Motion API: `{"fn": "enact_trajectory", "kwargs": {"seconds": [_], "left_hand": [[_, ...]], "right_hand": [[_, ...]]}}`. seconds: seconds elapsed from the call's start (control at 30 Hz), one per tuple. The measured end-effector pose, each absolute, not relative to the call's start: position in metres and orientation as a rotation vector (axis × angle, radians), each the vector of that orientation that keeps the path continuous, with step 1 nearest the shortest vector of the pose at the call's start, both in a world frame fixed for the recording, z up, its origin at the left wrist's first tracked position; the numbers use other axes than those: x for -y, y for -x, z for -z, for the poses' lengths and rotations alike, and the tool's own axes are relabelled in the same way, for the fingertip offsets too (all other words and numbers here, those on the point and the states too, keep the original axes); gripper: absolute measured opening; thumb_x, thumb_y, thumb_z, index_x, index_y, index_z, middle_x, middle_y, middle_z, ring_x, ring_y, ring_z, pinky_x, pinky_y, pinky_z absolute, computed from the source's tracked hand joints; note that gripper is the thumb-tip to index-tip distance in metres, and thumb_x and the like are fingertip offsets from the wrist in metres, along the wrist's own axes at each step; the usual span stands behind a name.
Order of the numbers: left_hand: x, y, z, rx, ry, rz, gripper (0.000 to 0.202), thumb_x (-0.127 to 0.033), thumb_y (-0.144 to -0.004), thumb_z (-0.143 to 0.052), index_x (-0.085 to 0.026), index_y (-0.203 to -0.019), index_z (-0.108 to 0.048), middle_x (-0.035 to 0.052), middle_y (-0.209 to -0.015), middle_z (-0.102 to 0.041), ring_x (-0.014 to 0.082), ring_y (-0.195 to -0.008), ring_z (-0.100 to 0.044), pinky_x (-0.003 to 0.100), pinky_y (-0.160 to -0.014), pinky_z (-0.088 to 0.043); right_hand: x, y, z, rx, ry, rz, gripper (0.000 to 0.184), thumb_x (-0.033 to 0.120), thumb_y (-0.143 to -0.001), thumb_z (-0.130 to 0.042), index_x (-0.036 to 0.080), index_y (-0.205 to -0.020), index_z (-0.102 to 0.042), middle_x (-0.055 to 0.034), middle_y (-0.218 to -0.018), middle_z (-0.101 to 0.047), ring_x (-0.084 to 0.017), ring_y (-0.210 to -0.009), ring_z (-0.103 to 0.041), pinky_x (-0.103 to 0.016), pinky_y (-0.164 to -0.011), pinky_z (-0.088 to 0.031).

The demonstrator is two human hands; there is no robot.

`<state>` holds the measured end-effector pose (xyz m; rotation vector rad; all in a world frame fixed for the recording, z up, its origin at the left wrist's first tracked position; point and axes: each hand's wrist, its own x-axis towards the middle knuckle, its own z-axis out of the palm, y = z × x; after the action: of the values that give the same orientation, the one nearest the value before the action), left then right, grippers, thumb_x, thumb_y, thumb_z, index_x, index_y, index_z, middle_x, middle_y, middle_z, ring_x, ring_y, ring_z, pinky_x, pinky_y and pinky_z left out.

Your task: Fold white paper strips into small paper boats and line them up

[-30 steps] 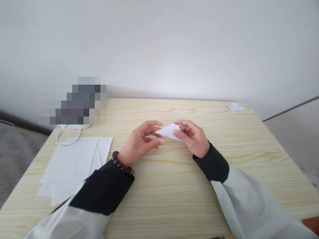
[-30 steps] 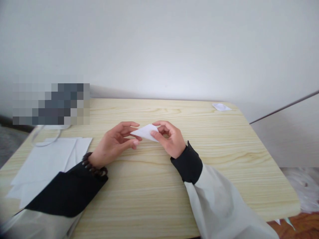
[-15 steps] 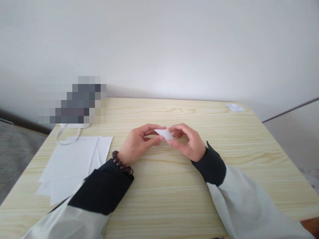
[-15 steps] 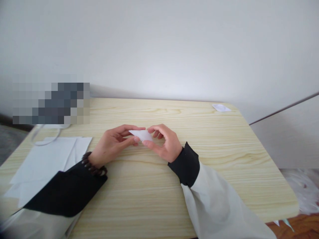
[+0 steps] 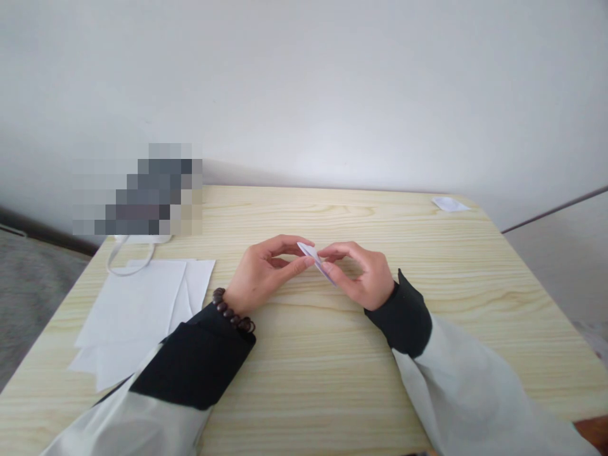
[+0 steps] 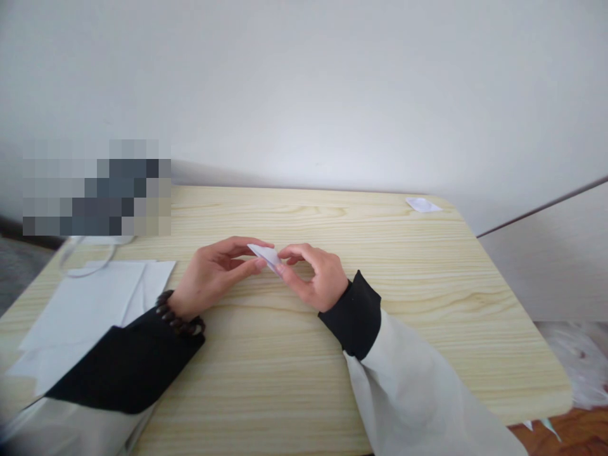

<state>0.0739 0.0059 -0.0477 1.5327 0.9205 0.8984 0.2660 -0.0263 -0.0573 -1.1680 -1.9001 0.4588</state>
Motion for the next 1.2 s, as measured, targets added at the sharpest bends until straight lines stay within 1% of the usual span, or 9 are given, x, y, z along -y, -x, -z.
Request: {"fn": "enact_trajectory", "kwargs": {"seconds": [0.23, 0.33, 0.5, 0.63, 0.73, 0.83, 0.97, 1.07, 1.2], "left_hand": [[-0.001, -0.077, 0.048, -1.026, -1.708, -0.975, 0.029, -0.033, -0.075, -0.068, -0.016, -0.099, -0.065, 0.0083, -0.101, -0.068, 0.0194, -0.092, -0.064, 0.027, -0.072, -0.057], [0.000, -0.079, 0.050, -1.005, -1.755, -0.997, 0.027, -0.031, -0.075, -0.067, -0.017, -0.098, -0.065, 0.0081, -0.100, -0.066, 0.0193, -0.092, -0.063, 0.028, -0.073, -0.058], [0.001, -0.081, 0.050, -0.987, -1.750, -1.020, 0.023, -0.029, -0.074, -0.067, -0.017, -0.095, -0.066, 0.0070, -0.096, -0.063, 0.0174, -0.086, -0.064, 0.028, -0.072, -0.059], [0.002, -0.080, 0.048, -0.940, -1.802, -1.041, 0.022, -0.025, -0.077, -0.062, -0.017, -0.097, -0.064, 0.0069, -0.099, -0.061, 0.0172, -0.090, -0.062, 0.028, -0.075, -0.058], [0.004, -0.082, 0.048, -0.928, -1.841, -1.001, 0.028, -0.021, -0.078, -0.058, -0.015, -0.106, -0.060, 0.0088, -0.107, -0.059, 0.0169, -0.093, -0.062, 0.028, -0.078, -0.056], [0.006, -0.086, 0.048, -1.023, -1.911, -0.900, 0.034, -0.017, -0.076, -0.056, -0.013, -0.110, -0.057, 0.0095, -0.106, -0.062, 0.0169, -0.091, -0.063, 0.028, -0.082, -0.054], [0.006, -0.089, 0.051, -1.193, -1.920, -0.873, 0.027, -0.012, -0.077, -0.048, -0.016, -0.100, -0.060, 0.0053, -0.099, -0.067, 0.0166, -0.088, -0.064, 0.028, -0.079, -0.052], [0.004, -0.088, 0.054, -1.199, -1.862, -0.942, 0.023, -0.012, -0.075, -0.050, -0.017, -0.096, -0.060, 0.0044, -0.095, -0.067, 0.0171, -0.087, -0.064, 0.029, -0.077, -0.053], [0.004, -0.088, 0.056, -1.171, -1.837, -0.944, 0.020, -0.017, -0.076, -0.056, -0.017, -0.096, -0.060, 0.0057, -0.094, -0.066, 0.0178, -0.084, -0.065, 0.031, -0.077, -0.054]], "right_hand": [[0.026, -0.257, 0.059, 2.010, 1.194, 0.110, 0.012, 0.019, -0.079, -0.056, 0.020, -0.090, -0.061, -0.0013, -0.075, -0.071, -0.017, -0.068, -0.065, -0.030, -0.068, -0.046], [0.026, -0.253, 0.058, 2.072, 1.207, 0.171, 0.005, 0.022, -0.079, -0.056, 0.019, -0.078, -0.060, 0.0001, -0.065, -0.068, -0.016, -0.061, -0.062, -0.030, -0.063, -0.041], [0.024, -0.251, 0.059, 2.109, 1.272, 0.160, 0.022, 0.020, -0.080, -0.054, 0.020, -0.058, -0.052, 0.0020, -0.053, -0.061, -0.012, -0.052, -0.056, -0.029, -0.059, -0.035], [0.024, -0.252, 0.062, 2.040, 1.308, 0.154, 0.022, 0.020, -0.081, -0.055, 0.020, -0.059, -0.052, 0.0034, -0.052, -0.061, -0.010, -0.048, -0.053, -0.027, -0.058, -0.034], [0.026, -0.250, 0.063, 2.027, 1.293, 0.136, 0.021, 0.019, -0.080, -0.055, 0.020, -0.059, -0.052, 0.0039, -0.051, -0.060, -0.009, -0.045, -0.051, -0.027, -0.056, -0.034], [0.028, -0.248, 0.063, 2.048, 1.277, 0.119, 0.021, 0.018, -0.081, -0.053, 0.020, -0.060, -0.053, 0.0036, -0.051, -0.060, -0.010, -0.046, -0.052, -0.027, -0.056, -0.035], [0.029, -0.247, 0.063, 2.036, 1.271, 0.124, 0.023, 0.018, -0.081, -0.052, 0.021, -0.058, -0.052, 0.0040, -0.048, -0.059, -0.009, -0.044, -0.051, -0.026, -0.055, -0.035], [0.028, -0.246, 0.063, 1.979, 1.350, 0.153, 0.021, 0.018, -0.078, -0.054, 0.021, -0.057, -0.051, 0.0041, -0.048, -0.059, -0.010, -0.043, -0.050, -0.026, -0.056, -0.035], [0.028, -0.246, 0.064, 1.954, 1.448, 0.021, 0.005, 0.017, -0.073, -0.056, 0.021, -0.075, -0.056, 0.0037, -0.058, -0.064, -0.012, -0.049, -0.056, -0.026, -0.060, -0.039]]}}
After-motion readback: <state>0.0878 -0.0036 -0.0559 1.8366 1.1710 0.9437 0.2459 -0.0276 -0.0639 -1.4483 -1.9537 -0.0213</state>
